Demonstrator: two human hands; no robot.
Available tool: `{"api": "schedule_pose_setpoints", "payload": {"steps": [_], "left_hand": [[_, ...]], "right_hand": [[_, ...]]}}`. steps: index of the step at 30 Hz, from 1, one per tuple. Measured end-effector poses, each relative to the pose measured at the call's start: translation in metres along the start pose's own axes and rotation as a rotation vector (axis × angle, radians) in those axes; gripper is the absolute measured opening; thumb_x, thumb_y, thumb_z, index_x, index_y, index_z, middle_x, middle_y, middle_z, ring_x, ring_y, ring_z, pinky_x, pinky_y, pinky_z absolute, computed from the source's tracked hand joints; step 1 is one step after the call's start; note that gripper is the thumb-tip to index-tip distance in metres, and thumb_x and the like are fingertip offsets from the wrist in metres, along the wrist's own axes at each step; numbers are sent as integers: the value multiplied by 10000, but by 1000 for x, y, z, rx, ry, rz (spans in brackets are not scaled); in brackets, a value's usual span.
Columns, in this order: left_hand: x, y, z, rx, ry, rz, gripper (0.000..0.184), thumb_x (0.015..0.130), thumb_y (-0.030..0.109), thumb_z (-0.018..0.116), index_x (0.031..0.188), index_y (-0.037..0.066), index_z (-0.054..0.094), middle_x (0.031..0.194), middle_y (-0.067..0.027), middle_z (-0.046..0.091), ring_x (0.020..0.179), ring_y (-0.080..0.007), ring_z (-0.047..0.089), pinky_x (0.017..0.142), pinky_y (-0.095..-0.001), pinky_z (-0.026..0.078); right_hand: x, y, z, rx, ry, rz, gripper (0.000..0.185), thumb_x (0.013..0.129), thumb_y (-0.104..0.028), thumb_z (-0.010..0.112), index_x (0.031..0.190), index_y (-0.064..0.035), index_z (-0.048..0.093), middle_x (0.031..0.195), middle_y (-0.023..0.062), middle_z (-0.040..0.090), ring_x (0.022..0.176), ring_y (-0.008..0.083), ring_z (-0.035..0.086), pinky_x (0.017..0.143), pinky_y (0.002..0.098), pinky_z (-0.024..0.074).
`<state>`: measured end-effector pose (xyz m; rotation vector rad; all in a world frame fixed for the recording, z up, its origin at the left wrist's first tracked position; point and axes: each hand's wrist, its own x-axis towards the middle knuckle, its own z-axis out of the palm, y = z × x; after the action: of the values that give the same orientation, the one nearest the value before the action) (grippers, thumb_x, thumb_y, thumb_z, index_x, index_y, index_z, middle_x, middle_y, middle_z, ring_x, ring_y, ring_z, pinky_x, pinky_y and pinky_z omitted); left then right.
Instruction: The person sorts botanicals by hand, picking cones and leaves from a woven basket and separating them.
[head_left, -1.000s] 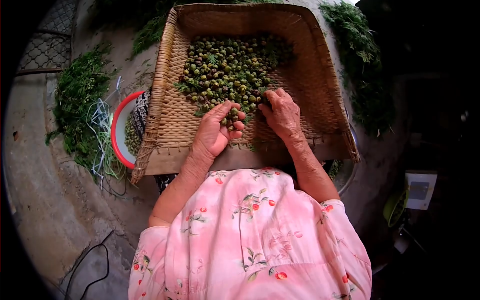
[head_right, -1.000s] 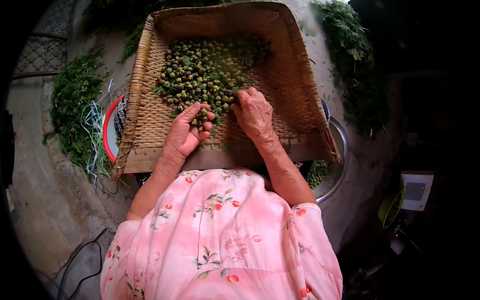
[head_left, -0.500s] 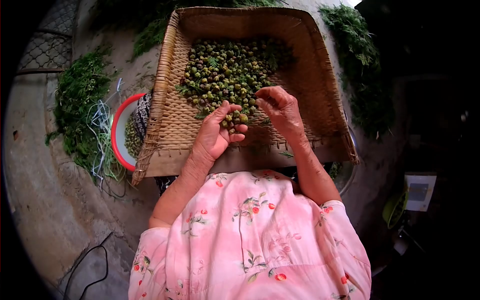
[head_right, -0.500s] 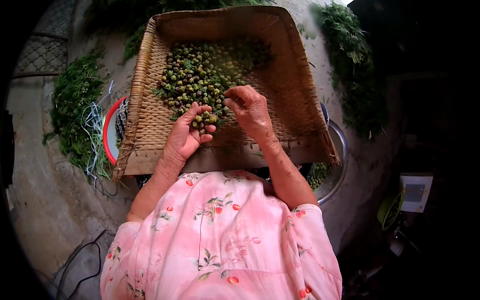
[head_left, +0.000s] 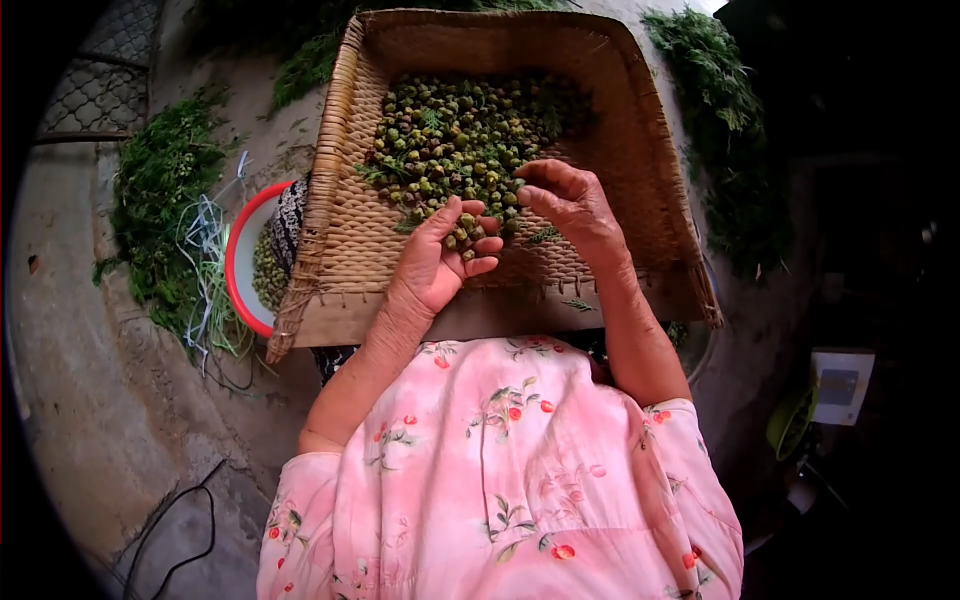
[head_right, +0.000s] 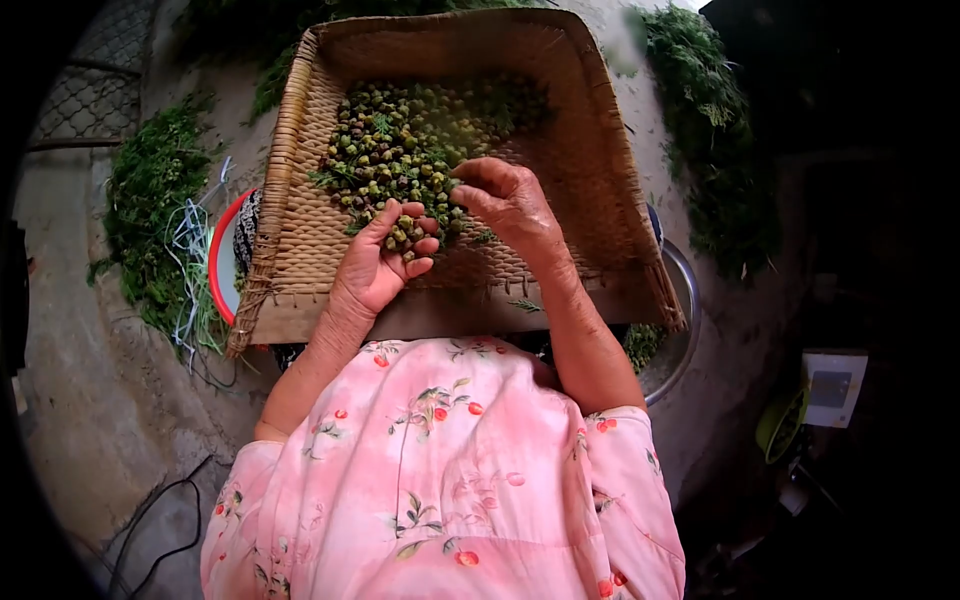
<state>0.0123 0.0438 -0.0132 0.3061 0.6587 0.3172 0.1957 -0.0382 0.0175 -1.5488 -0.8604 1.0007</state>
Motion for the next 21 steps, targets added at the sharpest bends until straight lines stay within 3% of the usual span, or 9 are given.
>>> {"api": "schedule_pose_setpoints", "payload": {"steps": [2, 4, 5, 8, 9, 13, 16, 19, 21], "left_hand": [[-2, 1, 7, 6, 23, 5, 353, 917, 381, 523, 1058, 62, 579, 914, -108, 646, 736, -208, 661, 588, -359, 581], [-2, 2, 6, -2, 44, -10, 352, 913, 394, 526, 1037, 70, 590, 914, -103, 651, 723, -199, 657, 547, -321, 564], [-2, 2, 3, -1, 43, -9, 352, 913, 394, 526, 1037, 70, 590, 914, -103, 651, 723, -199, 657, 547, -321, 564], [-2, 2, -4, 12, 21, -33, 337, 909, 396, 534, 1007, 81, 603, 884, -88, 652, 695, -181, 647, 494, -267, 522], [-2, 2, -4, 7, 18, -37, 325, 907, 393, 539, 992, 87, 608, 865, -81, 651, 667, -173, 636, 471, -249, 497], [-2, 2, -3, 4, 32, -39, 299, 903, 383, 550, 954, 96, 614, 815, -71, 641, 615, -160, 610, 448, -228, 469], [0, 3, -3, -7, 36, -57, 284, 902, 380, 554, 900, 101, 605, 796, -71, 634, 609, -162, 603, 446, -230, 473], [-2, 4, 1, -8, 32, -54, 285, 902, 382, 554, 846, 105, 588, 784, -74, 627, 603, -161, 599, 447, -238, 484], [-1, 4, 0, -12, 34, -49, 287, 901, 386, 554, 836, 107, 583, 782, -76, 626, 601, -162, 598, 450, -245, 490]], "right_hand": [[-5, -10, 1, 145, -76, 73, 237, 790, -26, 631, 1022, -73, 643, 824, 88, 627, 772, 182, 614, 682, 260, 479], [6, 6, -3, -418, 107, -340, 245, 777, -12, 628, 1009, -87, 649, 820, 80, 621, 766, 222, 620, 691, 280, 486], [13, 14, -5, -616, 155, -347, 256, 766, -10, 627, 1003, -104, 644, 859, 76, 600, 819, 272, 610, 715, 334, 489], [14, 24, -5, -976, 173, -290, 156, 764, -37, 659, 918, -46, 636, 902, 82, 575, 818, 260, 592, 702, 340, 475], [14, 23, -7, -976, 143, -224, 128, 743, -48, 673, 859, -40, 619, 895, 100, 552, 827, 314, 576, 708, 391, 472], [6, 29, -25, -922, 135, -176, 134, 748, -86, 680, 851, -60, 599, 890, 91, 540, 859, 313, 565, 696, 419, 466], [0, 33, -35, -1075, 360, -286, 152, 744, -40, 657, 890, -71, 628, 886, 99, 548, 867, 316, 561, 703, 413, 469], [4, 25, -27, -1013, 419, -437, 150, 747, -27, 641, 889, -76, 642, 880, 95, 556, 869, 303, 556, 719, 396, 468], [8, 29, -16, -919, 336, -360, 104, 739, -100, 684, 832, -75, 643, 840, 84, 552, 857, 287, 544, 725, 383, 462]]}}
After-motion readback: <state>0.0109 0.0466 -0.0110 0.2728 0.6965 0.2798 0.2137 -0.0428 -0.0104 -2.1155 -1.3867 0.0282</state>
